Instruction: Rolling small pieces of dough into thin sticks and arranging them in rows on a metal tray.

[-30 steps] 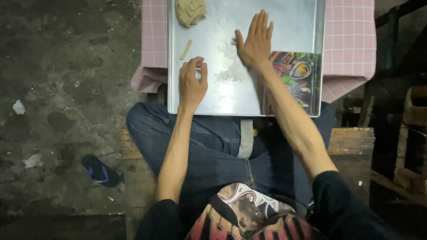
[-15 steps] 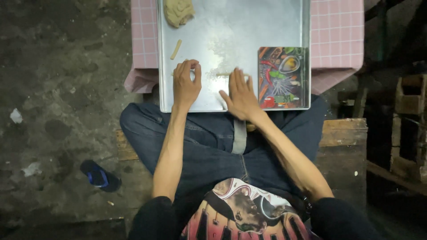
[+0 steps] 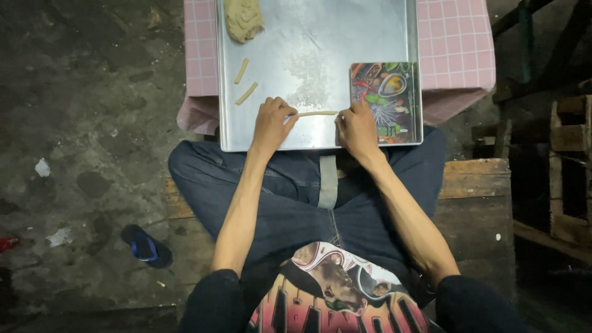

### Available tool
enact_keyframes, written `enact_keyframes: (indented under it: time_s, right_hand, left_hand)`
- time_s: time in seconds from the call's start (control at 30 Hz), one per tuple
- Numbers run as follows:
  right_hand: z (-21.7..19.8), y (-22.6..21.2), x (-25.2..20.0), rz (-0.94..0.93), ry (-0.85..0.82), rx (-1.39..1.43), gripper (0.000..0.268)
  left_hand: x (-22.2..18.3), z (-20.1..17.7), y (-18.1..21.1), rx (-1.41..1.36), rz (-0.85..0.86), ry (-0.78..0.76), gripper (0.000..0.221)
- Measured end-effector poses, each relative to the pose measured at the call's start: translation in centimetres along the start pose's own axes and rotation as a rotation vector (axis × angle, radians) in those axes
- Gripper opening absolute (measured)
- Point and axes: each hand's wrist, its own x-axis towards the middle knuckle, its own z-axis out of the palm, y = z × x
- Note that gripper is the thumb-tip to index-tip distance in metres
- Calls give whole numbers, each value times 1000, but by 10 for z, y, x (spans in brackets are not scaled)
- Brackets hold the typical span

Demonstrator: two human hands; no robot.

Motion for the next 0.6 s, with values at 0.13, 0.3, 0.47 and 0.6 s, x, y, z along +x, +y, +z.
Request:
enact_keyframes:
  time_s: [0.13,0.3,0.47,0.6]
  right_hand:
    - [4,-1,6,29,20,-43,10]
    - [-5,-14,11,27,-11,-7,12]
    - [20,0,7,-29,49,-3,9]
    - [21,4,8,-44,55,-20,12]
  left_hand:
    - [1,-6,-1,31,-14,32,14]
    - [18,10,16,44,74,34,21]
    - [43,65,24,29,185,-30,8]
    - [45,61,30,23,192,-10,8]
